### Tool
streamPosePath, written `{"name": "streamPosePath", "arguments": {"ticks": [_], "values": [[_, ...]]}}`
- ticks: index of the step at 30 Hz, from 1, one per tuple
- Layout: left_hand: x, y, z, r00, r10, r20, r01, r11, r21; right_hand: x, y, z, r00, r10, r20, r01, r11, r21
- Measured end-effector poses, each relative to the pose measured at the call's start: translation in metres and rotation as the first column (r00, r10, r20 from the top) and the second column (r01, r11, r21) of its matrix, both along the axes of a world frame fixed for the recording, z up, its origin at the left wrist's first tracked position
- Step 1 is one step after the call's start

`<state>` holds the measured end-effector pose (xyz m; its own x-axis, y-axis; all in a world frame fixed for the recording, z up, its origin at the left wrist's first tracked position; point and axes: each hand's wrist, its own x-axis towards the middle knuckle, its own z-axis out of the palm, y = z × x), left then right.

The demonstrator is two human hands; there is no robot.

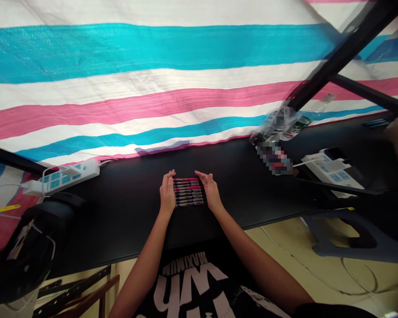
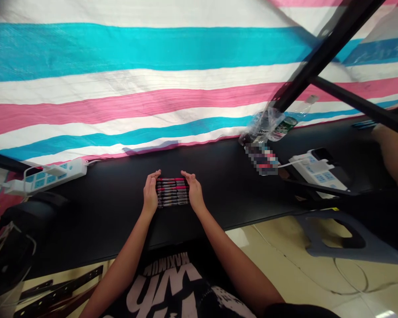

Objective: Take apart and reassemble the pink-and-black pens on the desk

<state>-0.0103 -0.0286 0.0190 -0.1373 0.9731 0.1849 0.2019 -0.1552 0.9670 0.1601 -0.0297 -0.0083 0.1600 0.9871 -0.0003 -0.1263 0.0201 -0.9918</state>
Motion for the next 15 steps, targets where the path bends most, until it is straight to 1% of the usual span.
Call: {"name": "streamPosePath", "arguments": {"ticks": [2, 4, 6, 8, 10, 12, 14, 15], "values": [[-0.003, -0.007, -0.001, 0.999, -0.037, 0.002, 0.037, 0.999, -0.005, -0.003, -0.014, 0.002, 1.000, -0.003, -0.014, 0.003, 1.000, 0.012], [-0.005, -0.012, -0.002, 0.999, -0.048, -0.003, 0.048, 0.999, -0.010, -0.006, -0.022, 0.006, 0.999, -0.007, 0.033, 0.006, 1.000, 0.014], [-0.005, -0.015, -0.002, 0.999, -0.035, -0.030, 0.035, 0.999, -0.012, -0.006, -0.025, 0.011, 0.993, -0.002, 0.122, 0.001, 1.000, 0.009], [-0.006, -0.017, -0.002, 0.997, -0.029, -0.067, 0.028, 0.999, -0.017, -0.003, -0.022, 0.017, 0.968, 0.010, 0.252, -0.016, 1.000, 0.021], [-0.007, -0.018, -0.001, 0.995, -0.032, -0.089, 0.030, 0.999, -0.022, 0.004, -0.016, 0.020, 0.912, 0.008, 0.410, -0.045, 0.996, 0.082], [-0.009, -0.018, 0.001, 0.994, -0.029, -0.108, 0.026, 0.999, -0.029, 0.012, -0.005, 0.020, 0.841, -0.019, 0.540, -0.089, 0.981, 0.174], [-0.012, -0.016, 0.003, 0.989, -0.022, -0.144, 0.017, 0.999, -0.036, 0.020, 0.008, 0.019, 0.764, 0.012, 0.645, -0.181, 0.964, 0.196], [-0.013, -0.013, 0.004, 0.985, -0.023, -0.169, 0.017, 0.999, -0.037, 0.024, 0.015, 0.018, 0.716, 0.061, 0.696, -0.256, 0.950, 0.180]]}}
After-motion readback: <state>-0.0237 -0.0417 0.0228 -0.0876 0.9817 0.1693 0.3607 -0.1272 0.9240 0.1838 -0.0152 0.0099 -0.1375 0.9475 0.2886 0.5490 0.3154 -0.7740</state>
